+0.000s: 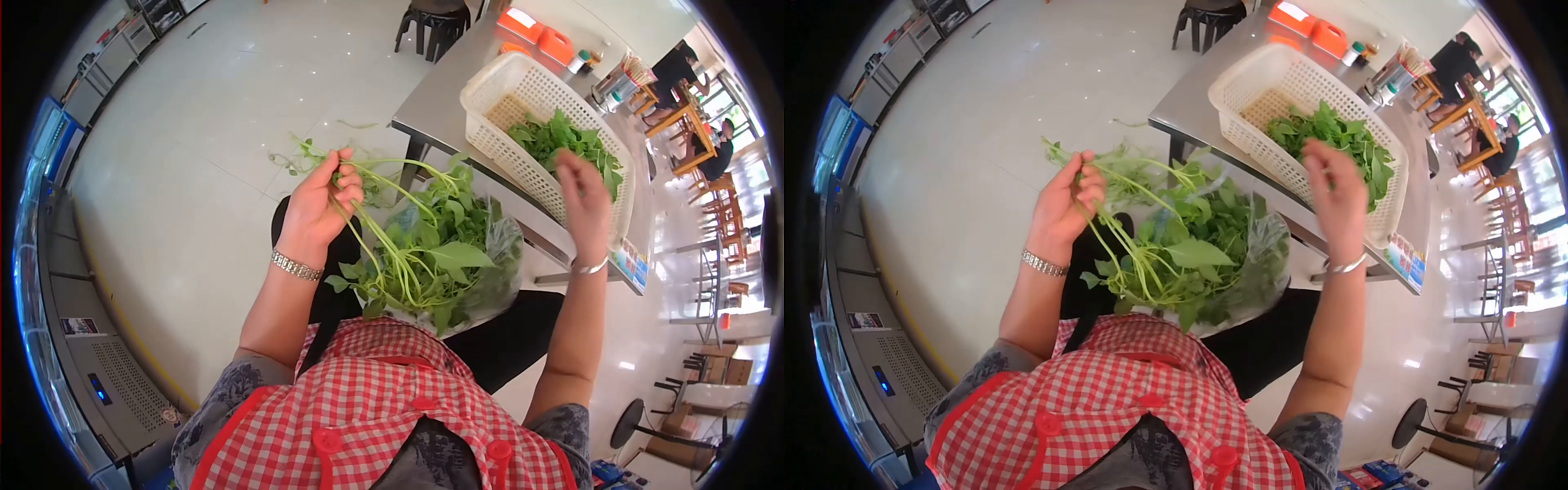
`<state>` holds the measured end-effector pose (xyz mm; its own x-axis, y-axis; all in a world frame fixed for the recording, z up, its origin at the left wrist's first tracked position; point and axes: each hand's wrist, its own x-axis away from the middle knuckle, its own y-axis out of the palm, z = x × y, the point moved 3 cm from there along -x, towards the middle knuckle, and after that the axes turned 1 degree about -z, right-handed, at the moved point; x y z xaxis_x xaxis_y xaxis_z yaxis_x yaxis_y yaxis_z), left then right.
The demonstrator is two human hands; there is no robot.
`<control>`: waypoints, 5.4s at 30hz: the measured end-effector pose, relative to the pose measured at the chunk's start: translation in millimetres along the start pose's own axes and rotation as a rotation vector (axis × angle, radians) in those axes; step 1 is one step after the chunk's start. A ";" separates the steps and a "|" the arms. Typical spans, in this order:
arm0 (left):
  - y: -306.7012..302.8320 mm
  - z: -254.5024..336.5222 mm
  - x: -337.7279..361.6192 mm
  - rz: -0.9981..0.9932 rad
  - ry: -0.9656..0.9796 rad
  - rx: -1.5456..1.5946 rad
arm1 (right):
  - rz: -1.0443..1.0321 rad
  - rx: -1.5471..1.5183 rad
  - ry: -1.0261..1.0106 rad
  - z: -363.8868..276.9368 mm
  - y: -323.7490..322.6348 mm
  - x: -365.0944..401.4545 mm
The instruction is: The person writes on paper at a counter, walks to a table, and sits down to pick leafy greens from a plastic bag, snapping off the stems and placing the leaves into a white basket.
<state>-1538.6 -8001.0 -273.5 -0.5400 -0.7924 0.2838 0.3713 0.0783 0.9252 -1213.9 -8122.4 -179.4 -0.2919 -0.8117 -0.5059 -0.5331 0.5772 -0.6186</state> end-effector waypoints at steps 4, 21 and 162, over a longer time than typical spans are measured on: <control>0.0 -6.4 5.8 -0.024 0.023 -0.048 | -0.483 -0.291 -0.163 -56.8 43.2 44.2; -4.7 -49.0 15.1 -0.044 -0.015 -0.049 | -0.222 0.117 -0.330 -77.5 62.4 127.9; -5.2 -13.9 33.8 -0.086 0.322 -0.242 | 0.375 -0.361 0.232 22.0 0.0 66.0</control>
<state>-1548.2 -8036.6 -272.3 -0.3269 -0.9417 0.0795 0.5227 -0.1101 0.8453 -1215.7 -8174.0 -226.0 -0.6586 -0.5790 -0.4805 -0.5852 0.7956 -0.1567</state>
